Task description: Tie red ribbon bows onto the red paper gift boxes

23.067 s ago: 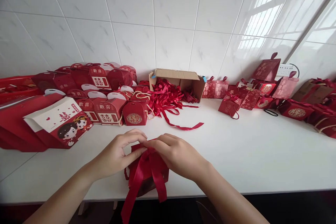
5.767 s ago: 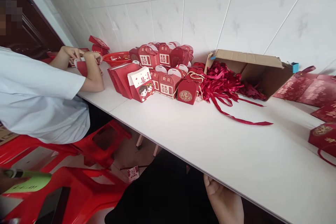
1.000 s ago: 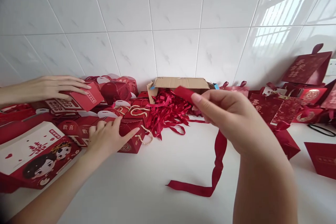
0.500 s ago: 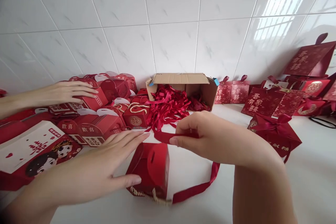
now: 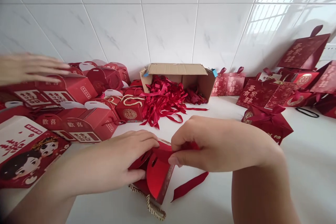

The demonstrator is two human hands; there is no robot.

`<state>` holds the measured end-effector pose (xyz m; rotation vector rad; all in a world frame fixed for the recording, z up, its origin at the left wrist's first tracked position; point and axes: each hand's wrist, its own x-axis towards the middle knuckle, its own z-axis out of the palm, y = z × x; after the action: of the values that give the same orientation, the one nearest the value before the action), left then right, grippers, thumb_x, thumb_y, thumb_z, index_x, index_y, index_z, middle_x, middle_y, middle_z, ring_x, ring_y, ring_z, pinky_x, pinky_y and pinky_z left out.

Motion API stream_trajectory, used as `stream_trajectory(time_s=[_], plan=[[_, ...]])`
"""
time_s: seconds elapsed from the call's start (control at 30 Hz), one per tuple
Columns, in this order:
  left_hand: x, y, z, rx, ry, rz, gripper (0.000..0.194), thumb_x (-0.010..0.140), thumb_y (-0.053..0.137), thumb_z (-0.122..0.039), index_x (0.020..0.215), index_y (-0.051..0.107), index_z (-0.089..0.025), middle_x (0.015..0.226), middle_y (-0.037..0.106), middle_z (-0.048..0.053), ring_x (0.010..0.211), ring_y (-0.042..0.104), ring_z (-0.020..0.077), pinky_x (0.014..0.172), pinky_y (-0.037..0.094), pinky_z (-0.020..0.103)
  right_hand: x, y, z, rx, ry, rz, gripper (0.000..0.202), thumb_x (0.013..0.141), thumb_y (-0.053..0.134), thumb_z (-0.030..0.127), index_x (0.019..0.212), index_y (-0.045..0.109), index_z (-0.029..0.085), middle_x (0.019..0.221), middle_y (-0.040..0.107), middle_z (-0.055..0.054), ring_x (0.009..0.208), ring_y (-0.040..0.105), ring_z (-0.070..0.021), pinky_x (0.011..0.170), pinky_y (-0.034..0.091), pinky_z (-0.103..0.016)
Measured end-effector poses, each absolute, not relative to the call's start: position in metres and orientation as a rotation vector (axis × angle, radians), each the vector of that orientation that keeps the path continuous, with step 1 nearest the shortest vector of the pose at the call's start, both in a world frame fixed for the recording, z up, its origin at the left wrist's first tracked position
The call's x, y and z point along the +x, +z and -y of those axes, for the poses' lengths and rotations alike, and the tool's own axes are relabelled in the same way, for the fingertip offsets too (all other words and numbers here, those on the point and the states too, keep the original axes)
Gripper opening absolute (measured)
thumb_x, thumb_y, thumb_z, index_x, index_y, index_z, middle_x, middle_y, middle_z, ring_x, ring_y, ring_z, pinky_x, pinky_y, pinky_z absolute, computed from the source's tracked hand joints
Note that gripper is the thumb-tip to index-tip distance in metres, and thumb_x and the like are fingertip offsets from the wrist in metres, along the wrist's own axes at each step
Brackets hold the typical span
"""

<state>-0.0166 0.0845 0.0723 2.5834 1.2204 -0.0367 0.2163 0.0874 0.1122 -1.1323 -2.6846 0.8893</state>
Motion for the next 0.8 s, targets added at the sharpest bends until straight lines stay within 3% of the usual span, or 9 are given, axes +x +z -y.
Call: stream_trajectory(time_s=[0.2, 0.33, 0.5, 0.63, 0.8], plan=[[-0.019, 0.073, -0.084, 2.610, -0.053, -1.260, 0.010, 0.076, 0.051, -0.015, 0.083, 0.053, -0.022, 0.090, 0.056, 0.002, 0.083, 0.055, 0.0188, 0.064, 0.043, 0.027, 0.211, 0.112, -0.083, -0.997, 1.023, 2.683, 0.031, 0.088, 0.051, 0.041, 0.079, 0.072, 0.020, 0.080, 0.068, -0.006, 0.071, 0.061, -0.0163, 0.060, 0.046, -0.023], [-0.024, 0.075, -0.084, 2.552, -0.085, -1.367, 0.002, 0.077, 0.052, -0.023, 0.078, 0.050, -0.022, 0.087, 0.056, 0.001, 0.080, 0.055, 0.0194, 0.060, 0.040, 0.028, 0.207, 0.100, -0.093, -1.208, 0.879, 2.674, 0.033, 0.086, 0.051, 0.045, 0.078, 0.071, 0.021, 0.066, 0.063, -0.003, 0.060, 0.055, -0.0153, 0.053, 0.041, -0.024], [-0.024, 0.075, -0.087, 2.541, -0.116, -1.390, 0.011, 0.080, 0.049, -0.032, 0.082, 0.054, -0.022, 0.101, 0.058, 0.004, 0.090, 0.057, 0.0216, 0.068, 0.044, 0.030, 0.206, 0.087, -0.111, -1.406, 0.856, 2.757, 0.034, 0.085, 0.049, 0.041, 0.065, 0.065, 0.018, 0.058, 0.057, -0.002, 0.051, 0.046, -0.0124, 0.047, 0.033, -0.024], [-0.024, 0.075, -0.088, 2.564, -0.125, -1.373, 0.013, 0.082, 0.046, -0.033, 0.082, 0.055, -0.023, 0.094, 0.059, 0.003, 0.090, 0.056, 0.0220, 0.070, 0.045, 0.032, 0.204, 0.088, -0.111, -1.569, 0.930, 2.792, 0.033, 0.083, 0.049, 0.035, 0.057, 0.059, 0.017, 0.055, 0.054, -0.001, 0.048, 0.042, -0.0107, 0.045, 0.029, -0.024], [-0.022, 0.077, -0.087, 2.549, -0.112, -1.396, 0.014, 0.082, 0.049, -0.033, 0.077, 0.054, -0.021, 0.089, 0.058, 0.004, 0.086, 0.057, 0.0215, 0.061, 0.042, 0.028, 0.200, 0.092, -0.102, -1.437, 0.992, 2.724, 0.031, 0.080, 0.056, 0.041, 0.065, 0.068, 0.018, 0.053, 0.055, -0.001, 0.047, 0.045, -0.0120, 0.046, 0.033, -0.024]])
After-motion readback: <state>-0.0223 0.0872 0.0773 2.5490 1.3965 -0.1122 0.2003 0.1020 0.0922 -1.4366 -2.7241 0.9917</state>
